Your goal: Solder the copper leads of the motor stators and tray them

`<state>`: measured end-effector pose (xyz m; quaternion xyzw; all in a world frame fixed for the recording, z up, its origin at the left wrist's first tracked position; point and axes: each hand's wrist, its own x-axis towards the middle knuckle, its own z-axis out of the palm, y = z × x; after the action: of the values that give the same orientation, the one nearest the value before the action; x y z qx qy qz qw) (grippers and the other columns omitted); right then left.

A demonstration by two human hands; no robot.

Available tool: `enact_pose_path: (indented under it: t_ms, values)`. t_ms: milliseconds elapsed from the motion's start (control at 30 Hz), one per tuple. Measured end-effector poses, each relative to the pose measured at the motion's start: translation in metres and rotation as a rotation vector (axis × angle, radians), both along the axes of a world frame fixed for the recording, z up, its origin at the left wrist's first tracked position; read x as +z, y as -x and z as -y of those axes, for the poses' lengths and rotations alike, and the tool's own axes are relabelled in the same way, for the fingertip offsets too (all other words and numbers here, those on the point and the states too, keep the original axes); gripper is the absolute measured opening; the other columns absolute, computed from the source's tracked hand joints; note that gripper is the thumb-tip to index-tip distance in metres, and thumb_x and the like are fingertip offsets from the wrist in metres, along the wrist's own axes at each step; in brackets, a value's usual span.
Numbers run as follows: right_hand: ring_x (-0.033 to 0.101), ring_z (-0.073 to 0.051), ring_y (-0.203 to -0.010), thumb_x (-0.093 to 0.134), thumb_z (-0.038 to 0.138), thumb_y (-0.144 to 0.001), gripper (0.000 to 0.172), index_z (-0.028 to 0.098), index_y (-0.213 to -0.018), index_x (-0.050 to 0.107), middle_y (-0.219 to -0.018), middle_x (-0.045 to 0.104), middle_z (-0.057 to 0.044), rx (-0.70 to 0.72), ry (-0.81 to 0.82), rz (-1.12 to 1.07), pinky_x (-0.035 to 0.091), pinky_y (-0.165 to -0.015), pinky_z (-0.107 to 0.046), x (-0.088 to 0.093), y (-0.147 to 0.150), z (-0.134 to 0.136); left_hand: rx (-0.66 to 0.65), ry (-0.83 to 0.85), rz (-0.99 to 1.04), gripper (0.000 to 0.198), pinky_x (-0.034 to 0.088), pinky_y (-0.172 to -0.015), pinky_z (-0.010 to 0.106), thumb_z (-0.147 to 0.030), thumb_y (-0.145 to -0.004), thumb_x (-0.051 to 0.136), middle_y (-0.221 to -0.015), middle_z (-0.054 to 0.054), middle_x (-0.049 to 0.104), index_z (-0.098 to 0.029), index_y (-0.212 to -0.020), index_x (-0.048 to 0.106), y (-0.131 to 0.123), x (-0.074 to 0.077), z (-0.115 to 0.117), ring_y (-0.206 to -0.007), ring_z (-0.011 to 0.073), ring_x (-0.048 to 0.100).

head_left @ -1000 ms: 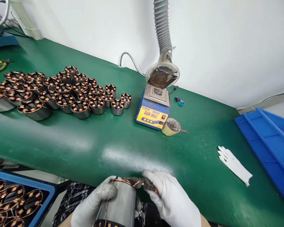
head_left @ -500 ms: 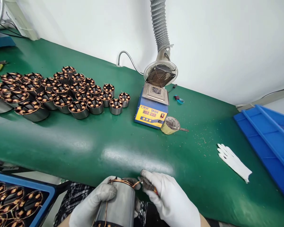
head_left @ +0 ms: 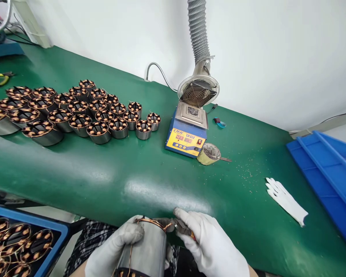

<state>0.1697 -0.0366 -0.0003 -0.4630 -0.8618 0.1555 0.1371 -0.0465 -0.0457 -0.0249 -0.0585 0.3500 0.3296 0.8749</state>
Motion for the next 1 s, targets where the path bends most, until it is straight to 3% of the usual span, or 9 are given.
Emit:
enact_pose_path:
  t_ms: [267,433,533,667,767,867,933,1000]
  values:
    - [0.062,-0.020,-0.070,0.038,0.021,-0.089,0.032,0.016,-0.120,0.042,-0.086,0.066,-0.009,0.006,-0.025,0.056,0.051,-0.065,-0.032,0.001,0.001,0.000,-0.025,-0.053,0.024,0.025,0.044,-0.082,0.034,-0.027,-0.054,0.079,-0.079,0.003,0.071,-0.021,-0.076,0.069,-0.001,0.002,-0.003,-0.080,0.0189,0.062]
    - [0.062,-0.020,-0.069,0.033,0.024,-0.092,0.030,0.015,-0.119,0.042,-0.085,0.066,-0.010,0.021,-0.070,0.066,0.051,-0.063,-0.032,0.000,-0.001,0.000,-0.017,-0.020,-0.015,0.027,0.045,-0.079,0.031,-0.028,-0.047,0.082,-0.073,0.000,0.070,-0.022,-0.069,0.067,-0.003,0.006,-0.003,-0.076,0.0171,0.063]
    - [0.062,-0.019,-0.063,0.030,0.028,-0.093,0.029,0.016,-0.112,0.048,-0.079,0.066,-0.008,0.000,-0.027,0.032,0.050,-0.060,-0.030,0.000,0.002,0.001,-0.059,-0.074,0.008,0.025,0.047,-0.077,0.037,-0.033,-0.055,0.078,-0.076,0.002,0.070,-0.022,-0.075,0.067,-0.002,0.012,-0.004,-0.073,0.0200,0.063]
    - [0.059,-0.014,-0.056,0.034,0.031,-0.093,0.024,0.023,-0.092,0.056,-0.068,0.064,0.000,-0.088,0.339,-0.082,0.047,-0.053,-0.021,0.004,0.005,0.010,-0.239,-0.410,-0.220,0.023,0.048,-0.071,0.037,-0.031,-0.059,0.073,-0.078,0.004,0.068,-0.022,-0.079,0.067,0.002,0.019,-0.014,-0.078,0.0265,0.063]
    - [0.060,-0.013,-0.061,0.042,0.032,-0.090,0.020,0.025,-0.086,0.060,-0.067,0.063,0.002,-0.187,0.535,-0.086,0.047,-0.056,-0.020,0.009,0.003,0.020,-0.288,-0.646,-0.358,0.012,0.045,-0.081,0.039,-0.019,-0.057,0.073,-0.083,0.007,0.068,-0.023,-0.066,0.067,0.004,0.029,-0.027,-0.092,0.0323,0.059]
    - [0.061,-0.014,-0.064,0.045,0.031,-0.088,0.020,0.024,-0.087,0.064,-0.070,0.066,0.002,-0.232,0.643,-0.135,0.049,-0.059,-0.020,0.014,0.001,0.023,-0.398,-0.946,-0.522,0.018,0.037,-0.094,0.039,-0.012,-0.058,0.071,-0.095,0.008,0.069,-0.026,-0.068,0.068,0.006,0.040,-0.036,-0.103,0.0321,0.053]
    - [0.063,-0.016,-0.073,0.047,0.033,-0.087,0.021,0.023,-0.094,0.064,-0.081,0.069,0.000,-0.287,0.644,-0.184,0.050,-0.062,-0.021,0.017,0.002,0.022,-0.490,-1.249,-0.623,0.018,0.039,-0.092,0.037,-0.012,-0.062,0.067,-0.099,0.006,0.069,-0.026,-0.074,0.069,0.006,0.042,-0.039,-0.100,0.0272,0.055]
    - [0.064,-0.019,-0.085,0.047,0.038,-0.087,0.027,0.023,-0.104,0.063,-0.095,0.069,-0.003,-0.320,0.570,-0.229,0.051,-0.071,-0.023,0.019,0.006,0.019,-0.504,-1.391,-0.609,0.014,0.046,-0.083,0.032,-0.018,-0.064,0.063,-0.093,0.002,0.069,-0.025,-0.075,0.068,0.002,0.037,-0.040,-0.089,0.0211,0.059]
